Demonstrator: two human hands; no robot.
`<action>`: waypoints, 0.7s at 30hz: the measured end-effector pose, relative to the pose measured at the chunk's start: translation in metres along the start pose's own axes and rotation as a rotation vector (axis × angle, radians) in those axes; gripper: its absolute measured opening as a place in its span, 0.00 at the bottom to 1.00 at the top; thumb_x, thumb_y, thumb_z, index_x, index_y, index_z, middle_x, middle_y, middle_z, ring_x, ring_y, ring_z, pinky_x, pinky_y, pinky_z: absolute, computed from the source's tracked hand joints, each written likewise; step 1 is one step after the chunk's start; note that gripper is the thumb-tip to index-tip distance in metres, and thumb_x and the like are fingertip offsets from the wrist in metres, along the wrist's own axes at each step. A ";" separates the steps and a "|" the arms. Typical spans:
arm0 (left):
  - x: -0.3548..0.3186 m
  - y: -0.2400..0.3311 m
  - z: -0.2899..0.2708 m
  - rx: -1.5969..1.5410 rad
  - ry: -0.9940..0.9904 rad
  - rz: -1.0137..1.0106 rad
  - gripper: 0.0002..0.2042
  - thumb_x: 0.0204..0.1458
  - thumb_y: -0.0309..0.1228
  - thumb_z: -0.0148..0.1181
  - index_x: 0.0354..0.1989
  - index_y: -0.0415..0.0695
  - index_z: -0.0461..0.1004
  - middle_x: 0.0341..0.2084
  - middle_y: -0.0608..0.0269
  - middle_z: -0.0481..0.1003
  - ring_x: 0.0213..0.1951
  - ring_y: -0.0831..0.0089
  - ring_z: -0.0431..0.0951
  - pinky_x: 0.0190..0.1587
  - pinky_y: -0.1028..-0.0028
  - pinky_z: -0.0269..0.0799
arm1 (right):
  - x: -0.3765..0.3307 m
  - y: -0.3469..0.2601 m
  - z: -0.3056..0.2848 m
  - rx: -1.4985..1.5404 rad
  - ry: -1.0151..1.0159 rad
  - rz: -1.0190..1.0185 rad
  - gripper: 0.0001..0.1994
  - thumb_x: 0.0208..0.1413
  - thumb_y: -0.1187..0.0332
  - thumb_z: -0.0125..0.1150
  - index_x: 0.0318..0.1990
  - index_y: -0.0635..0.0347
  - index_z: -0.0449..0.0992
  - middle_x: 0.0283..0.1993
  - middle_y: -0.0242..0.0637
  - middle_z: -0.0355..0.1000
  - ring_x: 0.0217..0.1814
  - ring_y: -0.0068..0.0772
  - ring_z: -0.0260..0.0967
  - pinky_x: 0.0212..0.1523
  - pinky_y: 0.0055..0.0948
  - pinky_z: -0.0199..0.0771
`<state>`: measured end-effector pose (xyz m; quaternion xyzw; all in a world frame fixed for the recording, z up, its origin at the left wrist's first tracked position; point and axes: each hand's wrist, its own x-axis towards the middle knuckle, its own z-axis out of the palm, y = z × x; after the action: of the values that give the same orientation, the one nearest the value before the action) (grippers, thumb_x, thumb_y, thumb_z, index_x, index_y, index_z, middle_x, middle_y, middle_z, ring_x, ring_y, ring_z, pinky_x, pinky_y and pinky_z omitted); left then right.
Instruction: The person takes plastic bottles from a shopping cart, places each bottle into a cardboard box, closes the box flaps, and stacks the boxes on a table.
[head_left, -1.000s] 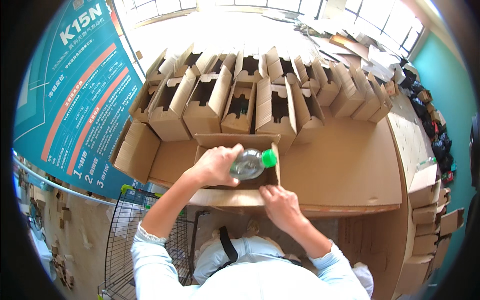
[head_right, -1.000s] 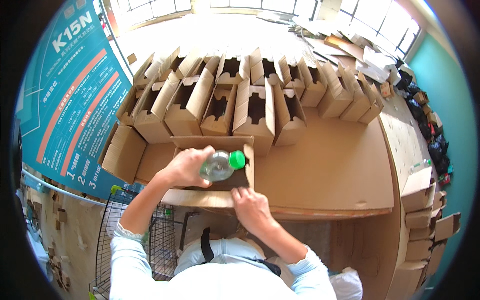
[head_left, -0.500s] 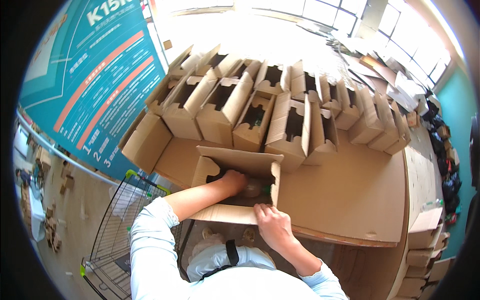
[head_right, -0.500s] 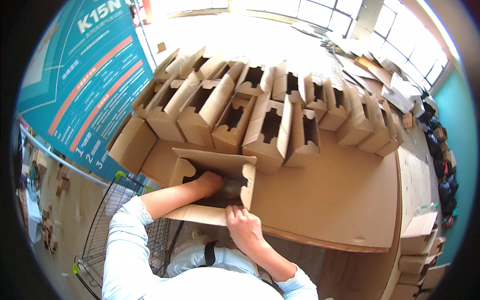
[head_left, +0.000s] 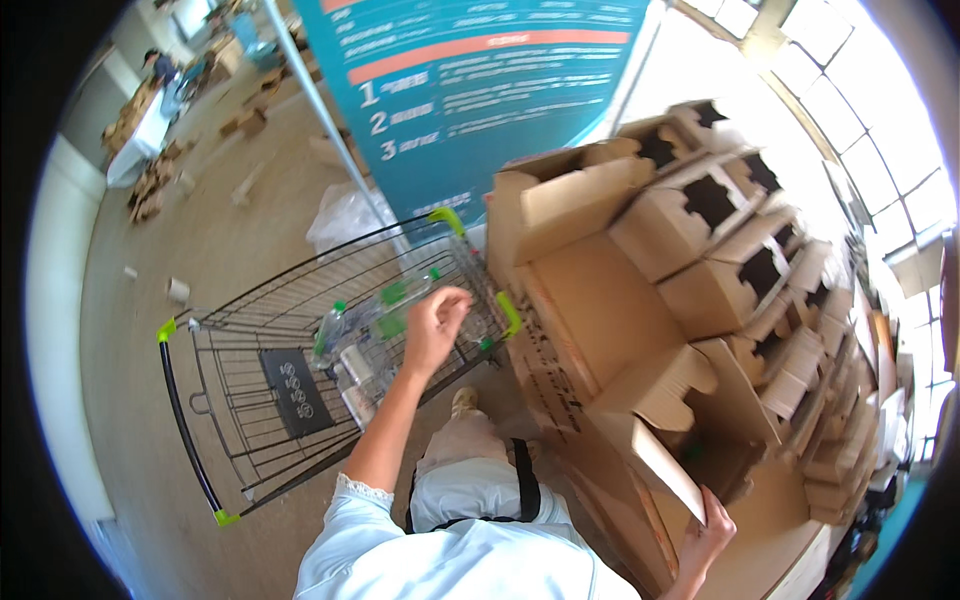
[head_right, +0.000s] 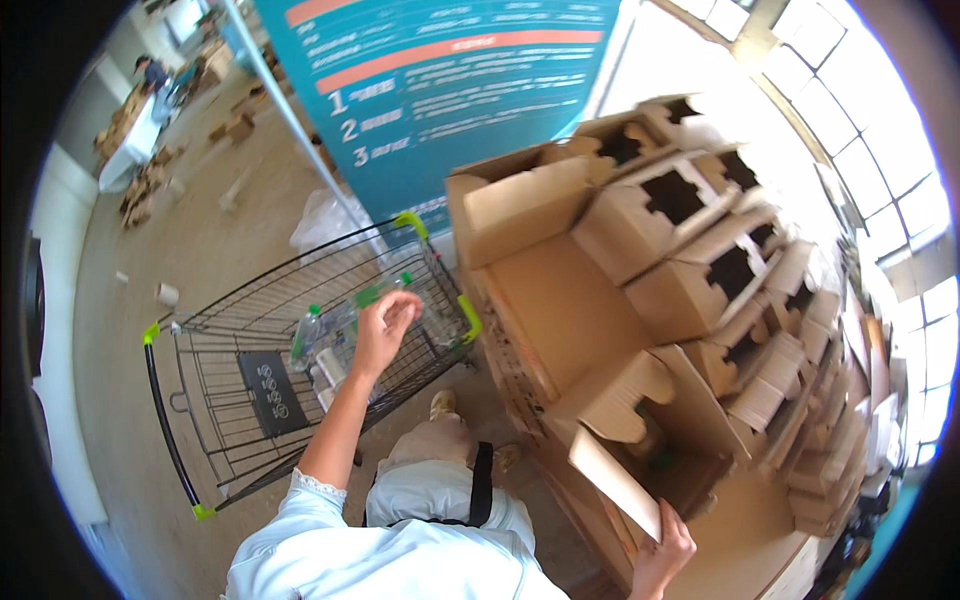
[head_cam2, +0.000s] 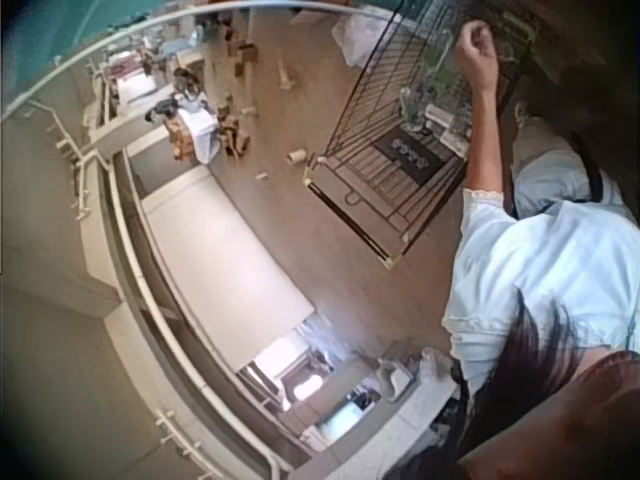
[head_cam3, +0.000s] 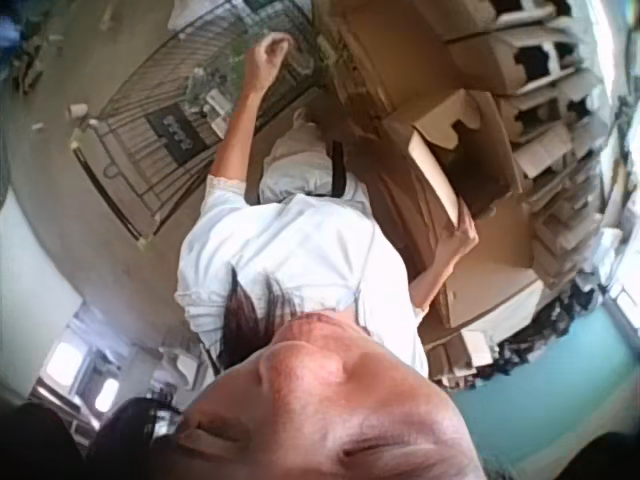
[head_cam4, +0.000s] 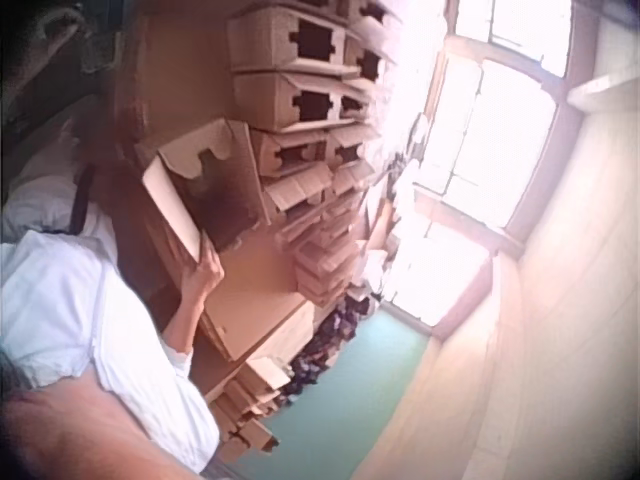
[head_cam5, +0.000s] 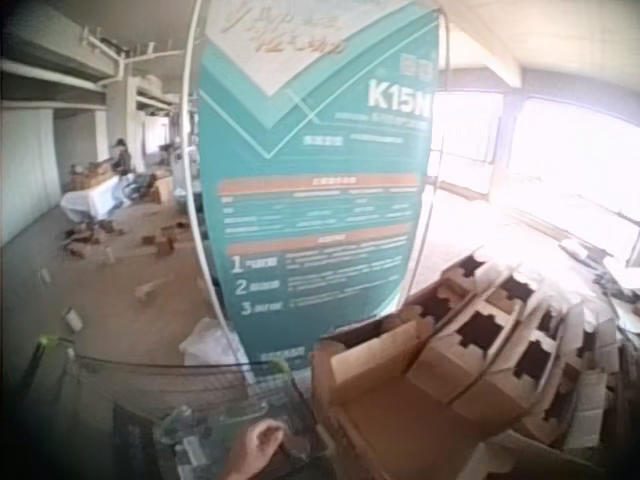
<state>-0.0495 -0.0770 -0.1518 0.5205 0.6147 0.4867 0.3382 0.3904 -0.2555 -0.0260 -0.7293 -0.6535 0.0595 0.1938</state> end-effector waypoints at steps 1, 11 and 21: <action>-0.010 -0.081 -0.022 -0.046 0.044 -0.158 0.07 0.60 0.25 0.55 0.40 0.35 0.77 0.34 0.59 0.80 0.36 0.75 0.81 0.41 0.75 0.77 | 0.003 -0.003 0.002 -0.002 0.018 -0.059 0.23 0.37 0.85 0.51 0.46 0.66 0.79 0.37 0.55 0.77 0.38 0.55 0.76 0.42 0.37 0.75; -0.048 -0.377 -0.215 0.878 0.370 -0.814 0.25 0.42 0.32 0.68 0.50 0.38 0.70 0.42 0.46 0.77 0.47 0.49 0.77 0.49 0.60 0.74 | -0.001 -0.023 -0.006 -0.175 -0.156 0.061 0.20 0.49 0.80 0.51 0.52 0.70 0.76 0.51 0.55 0.75 0.54 0.53 0.73 0.56 0.41 0.70; -0.042 -0.456 -0.240 1.018 0.148 -1.025 0.34 0.38 0.29 0.72 0.57 0.39 0.64 0.47 0.46 0.75 0.50 0.50 0.76 0.49 0.55 0.76 | 0.006 -0.018 -0.010 -0.470 -0.332 0.139 0.33 0.41 0.84 0.48 0.61 0.69 0.67 0.62 0.57 0.67 0.64 0.58 0.63 0.65 0.42 0.60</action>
<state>-0.4026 -0.1695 -0.5179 0.2257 0.9530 -0.0455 0.1971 0.3779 -0.2507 -0.0093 -0.7774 -0.6207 0.0382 -0.0945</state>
